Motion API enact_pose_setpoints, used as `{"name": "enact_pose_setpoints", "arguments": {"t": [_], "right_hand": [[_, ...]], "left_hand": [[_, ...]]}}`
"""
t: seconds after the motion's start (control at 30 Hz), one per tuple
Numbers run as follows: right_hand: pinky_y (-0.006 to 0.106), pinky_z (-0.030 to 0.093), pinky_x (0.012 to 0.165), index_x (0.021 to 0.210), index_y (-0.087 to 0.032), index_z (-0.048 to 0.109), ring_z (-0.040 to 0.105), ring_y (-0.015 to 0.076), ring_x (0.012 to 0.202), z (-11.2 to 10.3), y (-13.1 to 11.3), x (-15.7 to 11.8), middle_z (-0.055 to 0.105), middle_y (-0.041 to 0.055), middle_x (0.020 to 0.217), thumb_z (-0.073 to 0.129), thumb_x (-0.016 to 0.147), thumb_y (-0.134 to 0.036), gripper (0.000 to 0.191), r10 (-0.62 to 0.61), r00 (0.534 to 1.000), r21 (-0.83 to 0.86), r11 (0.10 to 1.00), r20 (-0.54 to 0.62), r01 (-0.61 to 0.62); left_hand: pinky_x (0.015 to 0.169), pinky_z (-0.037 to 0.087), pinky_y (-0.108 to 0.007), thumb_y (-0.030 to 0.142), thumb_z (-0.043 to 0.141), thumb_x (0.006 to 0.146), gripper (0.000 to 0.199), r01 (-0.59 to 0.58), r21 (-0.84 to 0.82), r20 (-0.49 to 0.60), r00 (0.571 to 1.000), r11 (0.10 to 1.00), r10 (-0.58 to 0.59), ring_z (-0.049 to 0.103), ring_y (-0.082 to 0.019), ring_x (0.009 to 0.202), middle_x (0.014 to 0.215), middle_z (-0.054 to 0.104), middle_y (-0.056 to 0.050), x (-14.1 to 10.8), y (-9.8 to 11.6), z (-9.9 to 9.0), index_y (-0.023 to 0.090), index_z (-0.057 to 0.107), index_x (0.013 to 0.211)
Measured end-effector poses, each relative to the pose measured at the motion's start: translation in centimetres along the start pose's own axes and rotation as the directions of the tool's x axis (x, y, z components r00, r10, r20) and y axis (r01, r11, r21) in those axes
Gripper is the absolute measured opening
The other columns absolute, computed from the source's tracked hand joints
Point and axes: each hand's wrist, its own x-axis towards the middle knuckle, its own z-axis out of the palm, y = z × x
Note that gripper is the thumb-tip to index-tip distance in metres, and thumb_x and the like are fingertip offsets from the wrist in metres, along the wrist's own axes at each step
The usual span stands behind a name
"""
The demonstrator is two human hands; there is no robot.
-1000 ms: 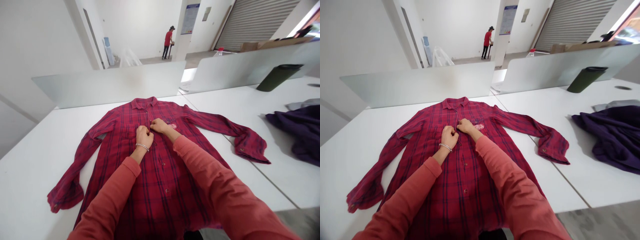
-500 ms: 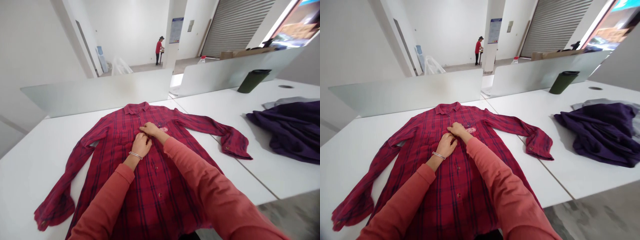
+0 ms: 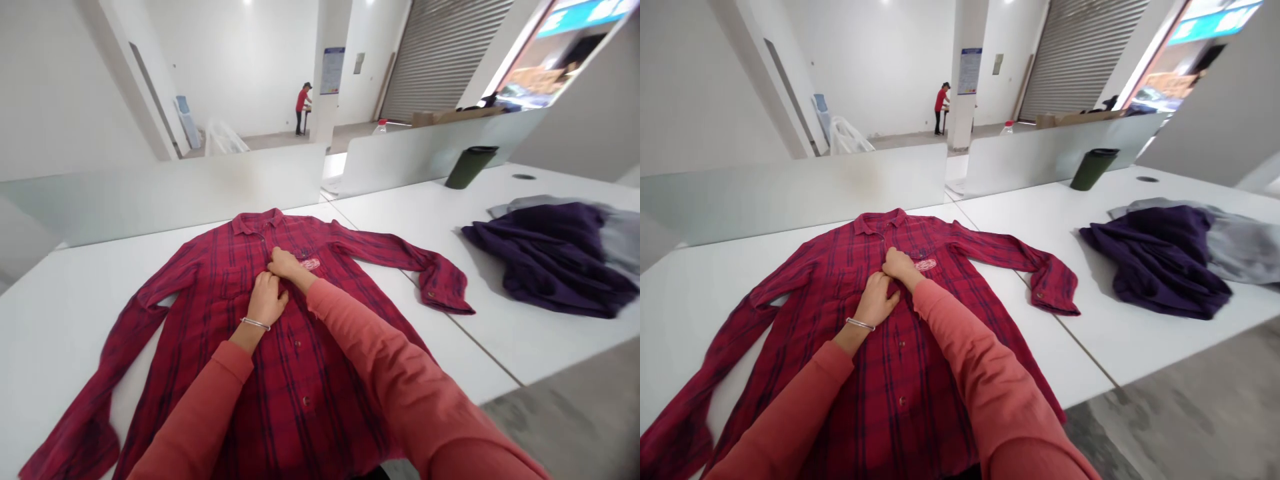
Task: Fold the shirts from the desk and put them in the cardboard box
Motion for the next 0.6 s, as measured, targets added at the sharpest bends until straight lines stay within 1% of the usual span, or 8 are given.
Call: {"name": "enact_pose_setpoints", "arguments": {"t": [0.07,0.17,0.27,0.33,0.4,0.5,0.57,0.6], "right_hand": [[0.028,0.043,0.071,0.11,-0.008,0.048,0.057,0.0241,0.093,-0.1,-0.2,0.1,0.058,0.0176,0.105,0.048,0.074,-0.02,0.038,-0.006,1.0,-0.001,1.0,0.003,0.006],[0.023,0.042,0.067,0.101,-0.013,0.055,0.059,0.0191,0.087,-0.7,0.3,0.2,0.062,0.0114,0.098,0.052,0.073,-0.021,0.029,-0.048,0.999,0.015,0.999,-0.002,0.048],[0.018,0.04,0.065,0.096,-0.018,0.057,0.058,0.0133,0.084,-2.7,3.1,-0.4,0.063,0.0032,0.094,0.053,0.075,-0.031,0.025,-0.043,0.996,0.037,0.998,-0.084,0.047],[0.018,0.039,0.068,0.098,-0.019,0.056,0.056,0.0115,0.087,-5.0,6.7,-1.7,0.062,0.0013,0.097,0.047,0.08,-0.034,0.026,0.034,0.983,0.037,0.999,-0.179,-0.028],[0.02,0.038,0.07,0.098,-0.017,0.056,0.055,0.0128,0.088,-7.7,11.2,-4.0,0.061,0.0035,0.098,0.04,0.083,-0.031,0.026,0.158,0.951,0.025,0.987,-0.266,-0.158],[0.026,0.038,0.068,0.096,-0.01,0.057,0.055,0.0194,0.087,-11.2,18.2,-8.7,0.061,0.0129,0.096,0.036,0.084,-0.028,0.03,0.354,0.866,0.008,0.927,-0.353,-0.376],[0.027,0.038,0.065,0.093,-0.011,0.058,0.056,0.0223,0.085,-12.3,21.9,-11.9,0.061,0.0145,0.091,0.04,0.082,-0.04,0.036,0.508,0.77,-0.032,0.827,-0.387,-0.562],[0.028,0.038,0.064,0.092,-0.012,0.058,0.056,0.0234,0.084,-12.4,23.3,-13.3,0.061,0.0145,0.09,0.042,0.079,-0.049,0.042,0.533,0.766,-0.07,0.803,-0.359,-0.592]], "left_hand": [[0.089,0.041,-0.041,0.017,0.053,0.07,0.019,-0.031,0.003,-0.016,0.999,1.0,0.031,0.047,-0.024,0.096,0.093,0.053,-0.011,0.1,-0.2,0.2,0.014,0.051,0.089],[0.09,0.04,-0.042,0.018,0.05,0.072,0.026,-0.076,-0.003,-0.002,0.997,0.997,0.076,0.047,-0.025,0.1,0.101,0.053,-0.012,0.3,-0.5,0.5,0.013,0.05,0.097],[0.089,0.041,-0.043,0.021,0.047,0.074,0.024,-0.088,0.014,0.002,0.996,0.996,0.088,0.046,-0.026,0.103,0.105,0.052,-0.013,0.4,-0.8,0.7,0.014,0.051,0.096],[0.088,0.042,-0.043,0.023,0.045,0.075,0.02,-0.094,0.031,-0.004,0.996,0.995,0.094,0.046,-0.027,0.103,0.104,0.053,-0.013,0.4,-0.9,0.8,0.015,0.053,0.092],[0.087,0.043,-0.042,0.024,0.044,0.076,0.02,-0.097,0.042,-0.003,0.995,0.994,0.097,0.046,-0.027,0.102,0.103,0.054,-0.014,0.4,-1.0,0.9,0.014,0.054,0.09],[0.088,0.043,-0.042,0.025,0.044,0.075,0.021,-0.094,0.059,-0.004,0.996,0.994,0.094,0.046,-0.028,0.103,0.105,0.053,-0.014,0.4,-1.1,1.0,0.014,0.055,0.09],[0.088,0.043,-0.042,0.025,0.044,0.075,0.021,-0.099,0.068,-0.006,0.995,0.993,0.099,0.046,-0.027,0.103,0.104,0.054,-0.013,0.4,-1.2,1.0,0.015,0.055,0.089],[0.088,0.043,-0.042,0.025,0.044,0.076,0.02,-0.105,0.071,-0.005,0.994,0.992,0.106,0.046,-0.027,0.103,0.104,0.054,-0.012,0.4,-1.2,1.0,0.015,0.055,0.089]]}}
